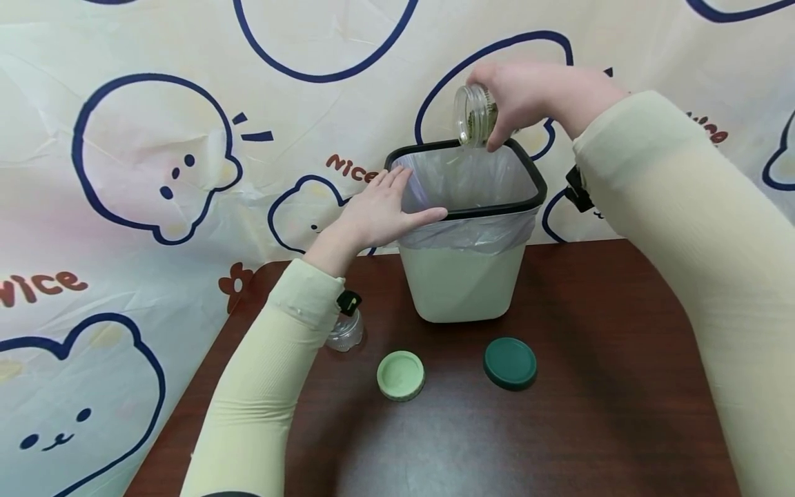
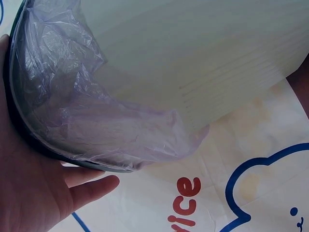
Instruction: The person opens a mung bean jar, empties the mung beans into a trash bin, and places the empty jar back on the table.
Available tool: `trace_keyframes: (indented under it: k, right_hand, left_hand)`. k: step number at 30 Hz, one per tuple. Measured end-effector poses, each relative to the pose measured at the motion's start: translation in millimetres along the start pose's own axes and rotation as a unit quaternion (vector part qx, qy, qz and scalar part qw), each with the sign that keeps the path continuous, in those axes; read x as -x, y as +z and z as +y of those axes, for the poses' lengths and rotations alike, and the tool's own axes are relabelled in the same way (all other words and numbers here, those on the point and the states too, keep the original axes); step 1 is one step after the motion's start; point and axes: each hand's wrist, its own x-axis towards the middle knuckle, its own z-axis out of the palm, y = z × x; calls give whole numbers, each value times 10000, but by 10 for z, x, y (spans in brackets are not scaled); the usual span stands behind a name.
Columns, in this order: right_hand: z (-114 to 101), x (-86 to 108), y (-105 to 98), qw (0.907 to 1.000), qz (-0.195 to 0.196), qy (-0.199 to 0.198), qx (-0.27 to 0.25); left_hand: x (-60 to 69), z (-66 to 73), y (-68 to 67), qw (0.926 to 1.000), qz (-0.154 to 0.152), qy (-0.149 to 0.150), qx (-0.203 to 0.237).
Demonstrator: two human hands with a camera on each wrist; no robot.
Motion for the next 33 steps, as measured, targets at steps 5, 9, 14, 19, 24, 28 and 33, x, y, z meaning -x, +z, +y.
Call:
trace_keyframes:
  k: [5,9,14,19,24,28,33]
  right_hand:
    - [9,11,21,9999,-71,57,-76]
    - [14,20,-25,10000,9,77,6]
    - [0,21,-110,9988,306,180,323]
    - [-14,3,-75,9989,193,154,400]
    - [4,3,-8,9995,220,8,212]
    - [12,10,-5,9993,287,-22,254]
    - [-4,3,-25,9978,456,115,459]
  left_hand:
    - [-2,5,4,10000,14,25,6]
    - [-5,3,7,10000,12,36,-21]
    - [-11,-4,1,10000,28,71,-30]
    - [-7,-6,-1,10000,16,55,-45]
    - [9,-13,8,10000,-5,2,-39]
    - [14,-26,4,10000,2,9,-36]
    - [17,-38,-5,10000,12,15,-12]
